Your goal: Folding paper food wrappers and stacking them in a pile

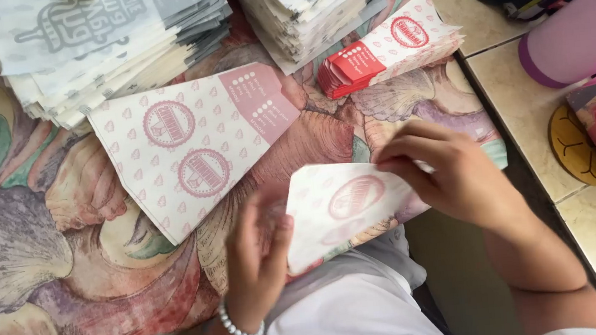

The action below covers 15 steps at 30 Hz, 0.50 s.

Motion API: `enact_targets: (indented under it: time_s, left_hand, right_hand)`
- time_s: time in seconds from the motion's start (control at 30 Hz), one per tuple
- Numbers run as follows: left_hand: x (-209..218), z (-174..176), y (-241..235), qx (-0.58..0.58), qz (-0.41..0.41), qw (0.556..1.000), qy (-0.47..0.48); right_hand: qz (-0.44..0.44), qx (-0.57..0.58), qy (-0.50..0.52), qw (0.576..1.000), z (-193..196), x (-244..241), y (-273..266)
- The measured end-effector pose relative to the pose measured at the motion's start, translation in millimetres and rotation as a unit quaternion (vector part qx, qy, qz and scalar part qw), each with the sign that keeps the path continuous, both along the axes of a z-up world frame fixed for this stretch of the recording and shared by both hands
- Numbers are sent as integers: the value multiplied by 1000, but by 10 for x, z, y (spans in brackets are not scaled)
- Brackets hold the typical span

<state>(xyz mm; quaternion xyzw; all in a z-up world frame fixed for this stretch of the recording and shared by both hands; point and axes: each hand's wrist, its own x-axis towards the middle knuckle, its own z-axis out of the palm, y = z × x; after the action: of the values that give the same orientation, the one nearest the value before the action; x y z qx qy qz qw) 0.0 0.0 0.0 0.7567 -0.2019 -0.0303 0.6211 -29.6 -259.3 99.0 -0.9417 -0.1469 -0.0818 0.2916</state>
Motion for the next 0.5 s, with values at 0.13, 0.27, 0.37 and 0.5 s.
enact_targets:
  time_s: [0.13,0.27,0.37,0.5]
  left_hand:
    - [458,-95,-57,106,20,971,-213]
    - [875,-575,-247,293,-39,872,-390]
    - [1032,-706,-370,362,-95,834,-405]
    - [1083,-693,-397,390,-135,820,-396]
  right_hand:
    - [40,3,9,999,-667,406,-4]
    - [36,-40,40,998,-1162,583,3]
    - [25,-67,22,997,-1377,584,-64]
    - [22,-122,-30,992,-1495,523,-105]
